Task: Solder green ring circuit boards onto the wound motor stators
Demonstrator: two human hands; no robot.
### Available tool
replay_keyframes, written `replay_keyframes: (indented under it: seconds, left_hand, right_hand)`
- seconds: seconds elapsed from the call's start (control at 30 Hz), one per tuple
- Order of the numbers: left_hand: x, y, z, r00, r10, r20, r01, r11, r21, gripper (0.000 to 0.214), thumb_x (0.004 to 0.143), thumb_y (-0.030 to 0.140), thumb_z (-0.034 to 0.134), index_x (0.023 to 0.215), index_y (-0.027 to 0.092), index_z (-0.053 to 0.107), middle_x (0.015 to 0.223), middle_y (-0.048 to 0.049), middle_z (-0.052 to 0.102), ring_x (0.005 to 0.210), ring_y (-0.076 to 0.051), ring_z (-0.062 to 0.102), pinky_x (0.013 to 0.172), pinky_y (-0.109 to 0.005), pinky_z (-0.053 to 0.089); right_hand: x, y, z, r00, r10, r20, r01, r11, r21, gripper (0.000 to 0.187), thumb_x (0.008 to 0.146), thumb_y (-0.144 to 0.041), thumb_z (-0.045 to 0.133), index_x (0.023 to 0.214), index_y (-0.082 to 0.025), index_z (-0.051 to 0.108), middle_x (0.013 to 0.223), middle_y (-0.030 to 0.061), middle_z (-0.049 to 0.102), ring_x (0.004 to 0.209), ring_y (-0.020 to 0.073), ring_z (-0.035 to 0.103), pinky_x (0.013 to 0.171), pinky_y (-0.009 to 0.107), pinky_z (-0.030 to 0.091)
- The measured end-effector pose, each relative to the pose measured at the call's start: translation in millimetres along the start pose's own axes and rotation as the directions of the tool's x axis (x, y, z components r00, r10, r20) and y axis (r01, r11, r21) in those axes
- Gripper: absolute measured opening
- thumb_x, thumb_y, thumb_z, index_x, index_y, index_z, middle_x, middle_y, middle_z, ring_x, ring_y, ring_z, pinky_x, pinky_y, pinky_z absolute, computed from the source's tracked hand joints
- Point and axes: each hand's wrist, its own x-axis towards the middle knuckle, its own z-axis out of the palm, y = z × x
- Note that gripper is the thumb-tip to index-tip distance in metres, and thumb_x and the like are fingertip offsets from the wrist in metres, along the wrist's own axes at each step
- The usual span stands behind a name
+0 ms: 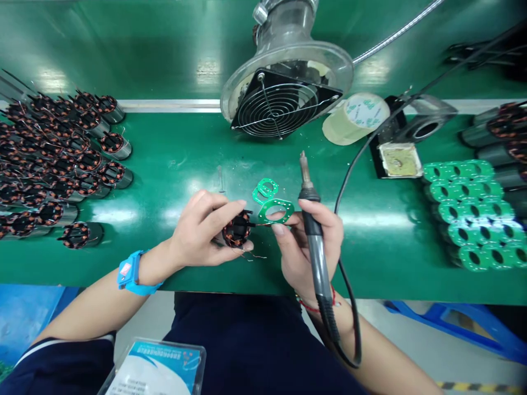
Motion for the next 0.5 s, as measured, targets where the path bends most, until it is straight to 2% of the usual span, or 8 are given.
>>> replay_keyframes:
  seconds: [0.07, 0.13, 0.2, 0.23, 0.33, 0.4, 0.5]
  left_hand:
    - [1, -1, -0.7, 0.998, -0.053, 0.023, 0.054, 0.998, -0.018, 0.05, 0.083, 0.048, 0.064, 0.121, 0.021, 0.044, 0.091, -0.0032, 0.059, 0.08, -0.018, 0.055, 0.071, -0.032, 0.045]
    - [1, -4, -1.6, 0.981, -0.148, 0.127, 0.148, 0.989, 0.016, 0.046, 0.082, 0.046, 0.065, 0.114, 0.02, 0.046, 0.088, -0.0032, 0.06, 0.08, -0.019, 0.054, 0.071, -0.033, 0.044]
    - [2, -9, -2.5, 0.925, -0.255, 0.281, 0.229, 0.966, 0.122, 0.04, 0.081, 0.043, 0.066, 0.108, 0.018, 0.05, 0.09, -0.0053, 0.06, 0.082, -0.021, 0.053, 0.075, -0.035, 0.045]
    - [2, -12, -2.9, 0.886, -0.303, 0.352, 0.254, 0.95, 0.179, 0.038, 0.081, 0.041, 0.066, 0.107, 0.017, 0.052, 0.091, -0.0067, 0.06, 0.085, -0.022, 0.053, 0.077, -0.037, 0.045]
    - [2, -18, -4.1, 0.79, -0.384, 0.477, 0.29, 0.921, 0.262, 0.039, 0.081, 0.035, 0.068, 0.111, 0.015, 0.056, 0.097, -0.009, 0.059, 0.089, -0.024, 0.051, 0.082, -0.039, 0.044]
    - [2, -19, -4.6, 0.769, -0.403, 0.497, 0.308, 0.914, 0.264, 0.041, 0.08, 0.033, 0.069, 0.115, 0.015, 0.057, 0.101, -0.0098, 0.058, 0.091, -0.024, 0.05, 0.083, -0.038, 0.045]
    - [4, -18, -4.4, 0.757, -0.409, 0.51, 0.311, 0.912, 0.269, 0.045, 0.083, 0.031, 0.067, 0.123, 0.017, 0.054, 0.106, -0.0107, 0.055, 0.095, -0.025, 0.049, 0.084, -0.039, 0.045]
  right_hand:
    - [4, 2, -3, 0.997, -0.015, 0.074, 0.02, 0.998, -0.064, 0.044, 0.088, -0.023, 0.063, 0.128, -0.034, 0.05, 0.098, 0.0017, 0.067, 0.086, 0.0205, 0.069, 0.084, 0.042, 0.057]
    - [11, 5, -9, 0.981, -0.019, 0.192, 0.057, 0.98, -0.192, 0.041, 0.09, -0.025, 0.06, 0.13, -0.032, 0.051, 0.1, 0.0028, 0.07, 0.089, 0.0211, 0.069, 0.085, 0.041, 0.057]
    - [16, 10, -17, 0.964, -0.001, 0.266, 0.084, 0.95, -0.3, 0.04, 0.092, -0.027, 0.058, 0.131, -0.03, 0.052, 0.097, 0.0028, 0.072, 0.089, 0.0212, 0.07, 0.085, 0.04, 0.057]
    - [18, 13, -22, 0.964, 0.005, 0.264, 0.083, 0.945, -0.318, 0.039, 0.093, -0.029, 0.057, 0.132, -0.03, 0.052, 0.097, 0.0031, 0.072, 0.087, 0.0211, 0.07, 0.083, 0.04, 0.057]
    - [17, 18, -32, 0.983, -0.022, 0.184, 0.068, 0.966, -0.249, 0.035, 0.093, -0.034, 0.056, 0.127, -0.028, 0.058, 0.103, 0.0051, 0.071, 0.073, 0.0186, 0.069, 0.07, 0.037, 0.059]
    - [14, 19, -35, 0.985, -0.039, 0.168, 0.07, 0.98, -0.184, 0.028, 0.092, -0.031, 0.057, 0.119, -0.027, 0.064, 0.098, 0.0045, 0.07, 0.065, 0.0161, 0.067, 0.063, 0.034, 0.057]
    - [10, 16, -33, 0.97, -0.064, 0.234, 0.091, 0.99, -0.107, 0.019, 0.09, -0.025, 0.058, 0.108, -0.024, 0.068, 0.084, 0.0023, 0.071, 0.061, 0.0146, 0.065, 0.06, 0.031, 0.056]
